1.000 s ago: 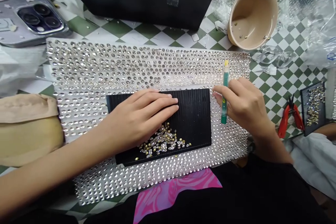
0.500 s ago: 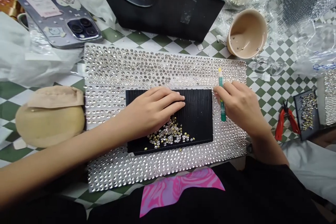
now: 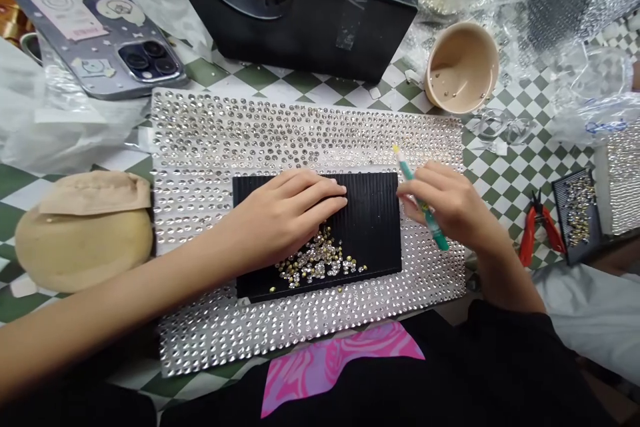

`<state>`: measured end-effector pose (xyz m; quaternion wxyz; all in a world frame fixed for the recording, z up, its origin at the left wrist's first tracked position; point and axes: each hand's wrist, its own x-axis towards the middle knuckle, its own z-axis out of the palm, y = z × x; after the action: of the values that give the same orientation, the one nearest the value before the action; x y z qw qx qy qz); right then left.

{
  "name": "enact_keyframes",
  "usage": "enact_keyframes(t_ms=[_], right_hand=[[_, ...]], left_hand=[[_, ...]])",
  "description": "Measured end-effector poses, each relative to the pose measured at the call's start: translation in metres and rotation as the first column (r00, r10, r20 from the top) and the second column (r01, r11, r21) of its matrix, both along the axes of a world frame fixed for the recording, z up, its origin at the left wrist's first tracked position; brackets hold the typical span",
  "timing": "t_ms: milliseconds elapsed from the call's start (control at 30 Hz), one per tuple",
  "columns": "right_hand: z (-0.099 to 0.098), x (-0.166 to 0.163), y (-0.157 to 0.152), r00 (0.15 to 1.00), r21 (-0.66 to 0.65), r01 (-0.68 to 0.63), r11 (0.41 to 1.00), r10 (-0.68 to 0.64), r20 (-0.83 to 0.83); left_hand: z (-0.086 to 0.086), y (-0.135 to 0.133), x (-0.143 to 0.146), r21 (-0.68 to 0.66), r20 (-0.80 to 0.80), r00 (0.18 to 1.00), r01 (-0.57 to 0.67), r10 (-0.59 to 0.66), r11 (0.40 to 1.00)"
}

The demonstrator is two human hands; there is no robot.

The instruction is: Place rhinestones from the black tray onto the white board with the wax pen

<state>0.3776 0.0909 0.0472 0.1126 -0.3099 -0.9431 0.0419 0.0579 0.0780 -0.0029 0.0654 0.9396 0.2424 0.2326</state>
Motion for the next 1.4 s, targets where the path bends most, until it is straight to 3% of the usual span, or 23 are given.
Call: enact_keyframes(t_ms=[167, 300, 400, 500, 600, 700, 1000, 1233, 1400], right_hand=[[-0.002, -0.014, -0.01, 0.991, -0.138, -0.092, 0.986, 0.077, -0.113], [-0.004, -0.014, -0.007, 0.972, -0.246, -0.095, 0.964, 0.036, -0.233], [-0.007, -0.006, 0.002, 0.925, -0.261, -0.077, 0.962, -0.029, -0.378], [-0.012, 0.007, 0.013, 0.817, -0.208, 0.079, 0.975, -0.183, -0.548], [-0.02, 0.017, 0.021, 0.642, -0.222, 0.317, 0.922, -0.381, -0.665], [-0.03, 0.018, 0.023, 0.515, -0.233, 0.418, 0.878, -0.44, -0.736], [-0.045, 0.013, 0.016, 0.565, -0.143, 0.42, 0.896, -0.381, -0.732], [-0.049, 0.014, 0.013, 0.512, -0.202, 0.437, 0.876, -0.427, -0.745], [-0.052, 0.016, 0.016, 0.518, -0.188, 0.433, 0.882, -0.414, -0.748]], left_hand=[[-0.007, -0.007, -0.002, -0.098, 0.046, 0.998, -0.03, 0.035, 0.995], [-0.008, -0.011, -0.004, -0.153, 0.008, 0.999, -0.045, 0.047, 0.987], [-0.008, -0.01, -0.005, -0.108, 0.027, 0.999, -0.025, 0.028, 0.994], [-0.007, -0.006, -0.004, -0.071, 0.046, 0.999, -0.012, 0.015, 0.997], [-0.005, -0.004, -0.003, -0.056, 0.027, 1.0, 0.008, -0.007, 0.998], [-0.002, -0.005, -0.005, -0.07, 0.036, 0.999, 0.001, 0.001, 0.998], [-0.004, -0.009, -0.012, -0.147, 0.033, 0.999, 0.02, -0.015, 0.989], [0.001, -0.014, -0.012, -0.208, 0.041, 0.999, -0.001, 0.01, 0.978], [0.008, -0.015, -0.012, -0.252, -0.011, 1.0, -0.012, 0.009, 0.968]])
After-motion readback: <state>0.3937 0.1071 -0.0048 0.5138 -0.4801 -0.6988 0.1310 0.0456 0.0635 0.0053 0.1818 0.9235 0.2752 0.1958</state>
